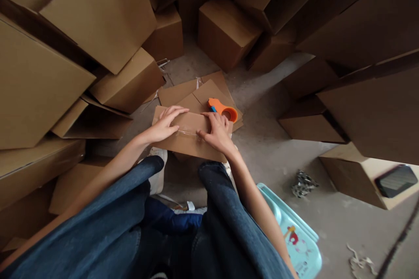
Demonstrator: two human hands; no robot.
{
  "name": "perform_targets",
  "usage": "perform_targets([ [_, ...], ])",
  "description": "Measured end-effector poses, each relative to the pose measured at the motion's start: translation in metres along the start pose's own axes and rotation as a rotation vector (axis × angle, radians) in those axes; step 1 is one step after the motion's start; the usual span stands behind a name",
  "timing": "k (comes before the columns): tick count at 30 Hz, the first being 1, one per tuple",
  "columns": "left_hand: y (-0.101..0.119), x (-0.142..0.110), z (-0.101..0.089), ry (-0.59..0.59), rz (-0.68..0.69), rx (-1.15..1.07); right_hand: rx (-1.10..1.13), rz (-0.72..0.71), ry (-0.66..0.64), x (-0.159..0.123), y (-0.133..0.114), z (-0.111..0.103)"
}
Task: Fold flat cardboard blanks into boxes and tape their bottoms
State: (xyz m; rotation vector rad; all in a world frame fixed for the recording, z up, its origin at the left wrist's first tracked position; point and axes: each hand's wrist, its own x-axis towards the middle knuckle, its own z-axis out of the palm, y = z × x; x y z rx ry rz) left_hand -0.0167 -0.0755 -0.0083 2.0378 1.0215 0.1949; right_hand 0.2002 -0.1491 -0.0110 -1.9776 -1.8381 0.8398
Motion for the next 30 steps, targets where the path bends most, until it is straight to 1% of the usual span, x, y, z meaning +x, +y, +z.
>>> perform_targets([
  [3,-0.002,0.0,0.0,-0.005,0.011,-0.009,0.001,0.009,0.003,0.0,-0.001,0.0],
  [8,-0.002,0.0,0.003,0.048,0.004,-0.013,0.037,0.011,0.028,0.0,-0.001,0.002],
  [16,-0.008,0.001,0.003,-0.001,0.018,-0.052,0.015,0.01,0.046,-0.001,-0.002,0.004],
  [19,-0.009,0.001,0.001,-0.006,0.044,-0.127,-0.004,0.007,0.08,-0.002,-0.004,0.007],
  [21,-0.01,-0.001,-0.007,0.006,0.098,-0.245,-0.03,0.013,0.1,-0.003,-0.005,0.009],
  [22,-0.012,-0.003,-0.015,0.032,0.124,-0.313,-0.045,0.021,0.106,-0.003,-0.005,0.01],
  [23,-0.014,-0.005,-0.023,0.083,0.138,-0.368,-0.06,0.029,0.111,-0.004,-0.005,0.01],
  [24,-0.017,-0.008,-0.032,0.159,0.136,-0.398,-0.074,0.037,0.112,-0.004,-0.005,0.011],
  [26,-0.025,-0.015,-0.048,0.353,0.069,-0.361,-0.098,0.05,0.107,-0.003,-0.006,0.012],
  [27,-0.029,-0.018,-0.052,0.433,0.014,-0.312,-0.106,0.055,0.102,-0.002,-0.006,0.013],
  [28,-0.034,-0.021,-0.052,0.485,-0.045,-0.265,-0.109,0.058,0.098,-0.002,-0.005,0.013],
  [29,-0.037,-0.023,-0.049,0.502,-0.103,-0.233,-0.108,0.059,0.095,-0.001,-0.005,0.014],
  [30,-0.038,-0.025,-0.042,0.496,-0.159,-0.218,-0.105,0.058,0.095,0.0,-0.005,0.015],
])
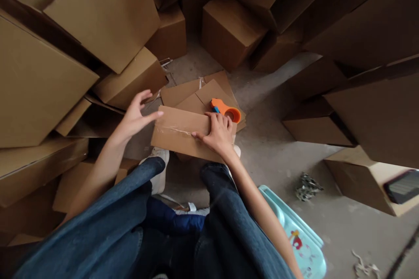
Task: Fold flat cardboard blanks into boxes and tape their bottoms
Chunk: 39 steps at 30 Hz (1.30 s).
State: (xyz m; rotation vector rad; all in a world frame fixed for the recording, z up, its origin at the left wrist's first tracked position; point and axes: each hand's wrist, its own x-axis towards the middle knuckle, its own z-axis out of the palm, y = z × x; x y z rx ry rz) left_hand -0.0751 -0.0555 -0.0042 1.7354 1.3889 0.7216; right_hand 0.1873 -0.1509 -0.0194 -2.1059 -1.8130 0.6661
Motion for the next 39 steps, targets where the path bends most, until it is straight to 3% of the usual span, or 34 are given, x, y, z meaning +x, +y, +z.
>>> perform_targets([
  [5,0.004,-0.023,0.046,-0.036,-0.194,0.056,-0.003,-0.017,0.021,0.001,0.002,0.003],
  [8,0.012,-0.027,0.057,-0.013,-0.254,0.064,-0.013,-0.017,0.024,0.001,0.002,0.004],
  [13,0.01,-0.025,0.051,0.026,-0.241,0.029,-0.019,-0.017,0.026,0.002,0.001,0.004],
  [20,-0.016,-0.021,0.049,0.005,-0.201,-0.092,0.01,-0.031,0.027,0.002,0.001,0.003],
  [25,-0.032,-0.01,0.028,-0.175,-0.144,-0.302,0.02,-0.037,0.024,0.0,0.001,0.002],
  [28,-0.034,-0.006,0.009,-0.319,-0.14,-0.345,0.023,-0.051,0.021,0.0,0.002,0.002],
  [30,-0.035,-0.006,0.002,-0.354,-0.138,-0.335,0.02,-0.055,0.014,-0.001,0.002,0.002],
  [35,-0.036,-0.014,0.007,-0.251,-0.1,-0.277,0.008,-0.047,-0.007,-0.002,0.002,-0.001],
  [39,-0.022,-0.022,0.02,-0.149,-0.036,-0.097,0.021,-0.038,-0.008,-0.002,0.002,-0.001],
])
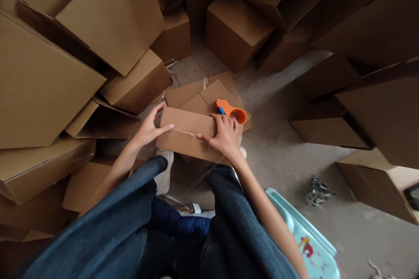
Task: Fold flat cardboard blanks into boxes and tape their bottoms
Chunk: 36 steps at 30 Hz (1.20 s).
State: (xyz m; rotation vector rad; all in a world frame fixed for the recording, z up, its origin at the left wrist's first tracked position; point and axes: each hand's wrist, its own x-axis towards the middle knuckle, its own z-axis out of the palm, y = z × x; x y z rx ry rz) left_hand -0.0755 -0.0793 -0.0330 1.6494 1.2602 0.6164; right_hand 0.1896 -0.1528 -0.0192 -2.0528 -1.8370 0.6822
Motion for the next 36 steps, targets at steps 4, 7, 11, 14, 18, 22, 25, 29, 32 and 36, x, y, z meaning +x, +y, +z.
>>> perform_targets([
  [4,0.017,-0.005,0.017,0.038,0.041,0.143,0.012,-0.009,0.005,0.0,0.001,0.001],
  [7,0.019,-0.005,0.025,0.036,0.008,0.161,0.018,-0.013,0.015,0.0,0.001,0.001],
  [11,0.012,-0.002,0.025,-0.001,0.001,0.139,0.024,-0.015,0.023,0.0,0.001,0.002],
  [14,0.008,0.0,0.022,-0.012,0.012,0.122,0.021,-0.017,0.021,0.0,0.001,0.002],
  [18,0.007,0.0,0.02,-0.019,0.02,0.128,0.016,-0.014,0.02,0.0,0.0,0.001],
  [22,0.011,0.001,0.017,-0.018,0.004,0.162,0.021,-0.018,0.016,0.0,0.0,0.001],
  [25,0.012,0.001,0.015,-0.012,0.01,0.175,0.02,-0.021,0.02,0.0,0.0,0.001],
  [29,0.013,0.001,0.012,-0.008,0.021,0.185,0.016,-0.015,0.025,0.0,0.001,0.002],
  [32,0.015,0.002,0.012,-0.002,0.018,0.19,0.024,-0.019,0.021,0.0,0.001,0.002],
  [36,0.016,0.002,0.009,-0.003,0.014,0.185,0.029,-0.013,0.021,0.0,0.001,0.002],
])
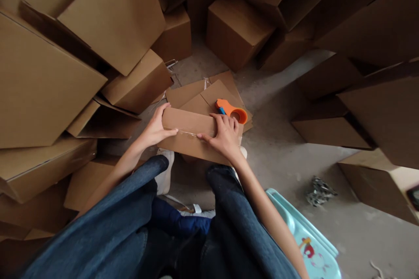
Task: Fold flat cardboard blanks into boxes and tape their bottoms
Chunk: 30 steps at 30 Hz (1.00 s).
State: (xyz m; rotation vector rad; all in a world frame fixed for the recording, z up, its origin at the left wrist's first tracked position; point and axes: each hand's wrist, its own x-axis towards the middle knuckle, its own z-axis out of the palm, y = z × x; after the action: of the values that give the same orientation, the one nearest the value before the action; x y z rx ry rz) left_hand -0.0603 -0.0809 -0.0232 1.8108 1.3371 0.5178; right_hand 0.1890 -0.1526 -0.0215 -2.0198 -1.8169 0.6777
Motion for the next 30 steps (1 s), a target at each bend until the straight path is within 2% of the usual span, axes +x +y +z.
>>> perform_targets([
  [7,-0.01,0.004,-0.009,-0.081,-0.003,-0.15,-0.01,-0.004,0.017,0.0,0.0,0.001],
  [14,-0.021,0.007,-0.018,-0.208,-0.004,-0.406,-0.032,0.001,0.022,-0.002,0.0,0.0],
  [16,-0.016,0.004,-0.012,-0.154,-0.012,-0.349,-0.035,0.005,0.014,-0.002,0.0,0.0],
  [20,0.006,-0.008,0.01,0.06,-0.052,-0.069,-0.041,-0.005,-0.002,-0.002,0.001,0.0],
  [22,0.017,-0.012,0.02,0.128,-0.075,0.024,-0.037,-0.005,0.002,-0.002,0.001,0.0],
  [25,0.024,-0.013,0.029,0.183,-0.098,0.078,-0.031,-0.002,0.017,-0.002,0.001,0.0],
  [30,0.019,-0.011,0.031,0.209,-0.066,0.066,-0.013,-0.005,0.025,-0.002,0.0,0.001],
])
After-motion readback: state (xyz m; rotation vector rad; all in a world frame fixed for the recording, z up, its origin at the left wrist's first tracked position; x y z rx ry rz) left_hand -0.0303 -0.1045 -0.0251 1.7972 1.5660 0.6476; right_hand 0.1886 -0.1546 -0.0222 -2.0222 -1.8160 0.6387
